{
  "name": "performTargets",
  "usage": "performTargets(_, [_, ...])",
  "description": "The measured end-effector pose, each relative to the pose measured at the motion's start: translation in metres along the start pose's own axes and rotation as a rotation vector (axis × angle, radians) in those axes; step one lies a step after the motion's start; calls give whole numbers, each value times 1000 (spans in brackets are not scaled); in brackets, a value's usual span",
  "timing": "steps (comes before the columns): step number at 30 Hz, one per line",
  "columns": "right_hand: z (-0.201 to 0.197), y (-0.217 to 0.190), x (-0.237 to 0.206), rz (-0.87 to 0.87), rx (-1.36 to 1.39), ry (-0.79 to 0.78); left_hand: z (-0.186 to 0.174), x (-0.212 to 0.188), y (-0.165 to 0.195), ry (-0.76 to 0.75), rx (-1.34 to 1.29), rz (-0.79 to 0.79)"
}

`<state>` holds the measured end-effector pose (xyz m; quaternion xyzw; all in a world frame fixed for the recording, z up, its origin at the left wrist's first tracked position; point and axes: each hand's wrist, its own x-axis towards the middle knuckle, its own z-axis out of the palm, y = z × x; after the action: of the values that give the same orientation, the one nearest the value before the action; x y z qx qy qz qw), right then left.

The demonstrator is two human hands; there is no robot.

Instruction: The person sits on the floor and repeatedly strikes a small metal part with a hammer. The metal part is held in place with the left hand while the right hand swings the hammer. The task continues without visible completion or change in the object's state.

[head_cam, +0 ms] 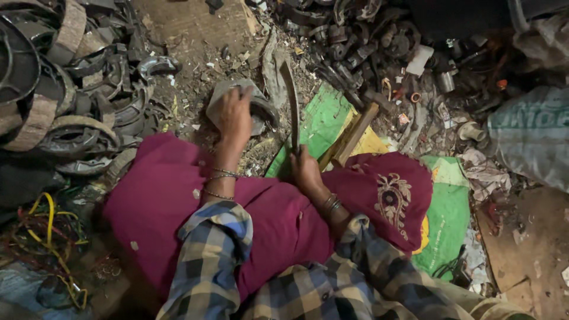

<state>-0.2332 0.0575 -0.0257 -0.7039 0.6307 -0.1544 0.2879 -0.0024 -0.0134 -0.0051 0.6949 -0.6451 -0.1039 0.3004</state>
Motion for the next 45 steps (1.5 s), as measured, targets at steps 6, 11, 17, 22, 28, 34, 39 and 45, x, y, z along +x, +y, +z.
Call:
performTargets(6, [0, 4, 10, 57, 64, -4, 3, 1, 2, -148, -34, 5])
performTargets(11, [-3, 5, 11, 129, 128, -70, -3, 1, 7, -166, 6, -8])
performTargets(17, [-2, 7, 12, 47, 76, -25, -16, 2, 17, -100, 40, -114])
performTargets(22, [-1, 10, 13, 75, 85, -86, -18, 1, 18, -77, 89, -194])
performTargets(28, [-4, 4, 6, 29, 57, -28, -34, -5, 13, -187, -1, -219])
performTargets(34, [1, 7, -15, -66, 118, 130, -44, -8, 9, -130, -32, -136])
performTargets(39, [9, 18, -13, -106, 68, 120, -33, -9, 6, -91, 9, -108])
performTargets(45, [-18, 8, -5, -337, -64, -14, -28, -8, -2, -135, 43, -104])
